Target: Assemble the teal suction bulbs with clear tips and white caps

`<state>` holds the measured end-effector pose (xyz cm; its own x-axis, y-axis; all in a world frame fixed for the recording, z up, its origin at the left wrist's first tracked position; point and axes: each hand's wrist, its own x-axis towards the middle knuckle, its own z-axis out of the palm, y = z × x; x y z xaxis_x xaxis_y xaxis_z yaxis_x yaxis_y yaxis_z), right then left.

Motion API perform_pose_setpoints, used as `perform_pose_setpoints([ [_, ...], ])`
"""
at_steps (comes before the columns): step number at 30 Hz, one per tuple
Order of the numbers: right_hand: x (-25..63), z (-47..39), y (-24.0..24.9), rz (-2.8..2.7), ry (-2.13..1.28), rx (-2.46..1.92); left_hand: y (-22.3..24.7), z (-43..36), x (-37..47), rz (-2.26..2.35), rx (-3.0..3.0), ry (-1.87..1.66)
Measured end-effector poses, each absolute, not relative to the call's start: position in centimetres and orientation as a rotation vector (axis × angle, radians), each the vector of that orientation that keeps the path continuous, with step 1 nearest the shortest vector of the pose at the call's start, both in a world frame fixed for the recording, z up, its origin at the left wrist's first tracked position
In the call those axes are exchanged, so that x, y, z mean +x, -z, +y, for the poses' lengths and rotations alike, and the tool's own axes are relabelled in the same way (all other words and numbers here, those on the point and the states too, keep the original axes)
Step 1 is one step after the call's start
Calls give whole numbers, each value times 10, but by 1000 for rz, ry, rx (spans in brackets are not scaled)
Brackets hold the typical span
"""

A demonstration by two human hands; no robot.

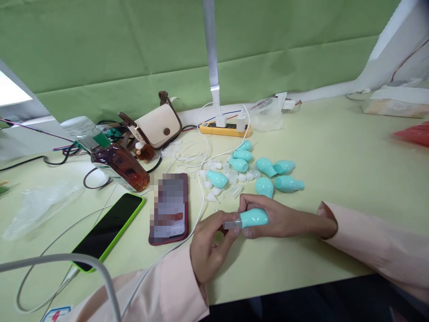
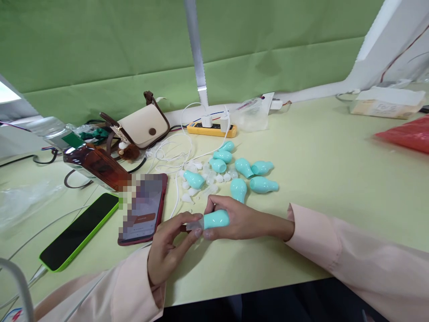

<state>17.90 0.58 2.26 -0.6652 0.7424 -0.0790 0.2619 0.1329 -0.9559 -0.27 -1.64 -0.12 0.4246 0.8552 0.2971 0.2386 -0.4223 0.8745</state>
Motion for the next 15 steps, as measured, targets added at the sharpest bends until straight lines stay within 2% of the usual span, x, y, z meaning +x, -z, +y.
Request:
perform_pose_setpoints([
  [2, 179, 7, -24, -2020, -1603, -963, 2, -15, -3, 908, 1914, -1009],
  [4, 180, 8, -23, -2078, -1482, -959, 3, -13, -3, 913, 1868, -1023],
  [11, 177, 3, -5, -2313, -478, -936, 3, -9, -2, 917, 1506, -1068],
  [15, 180, 3, 5, -2366, 110, -829, 1, -9, -1, 975, 1520, -1058],
])
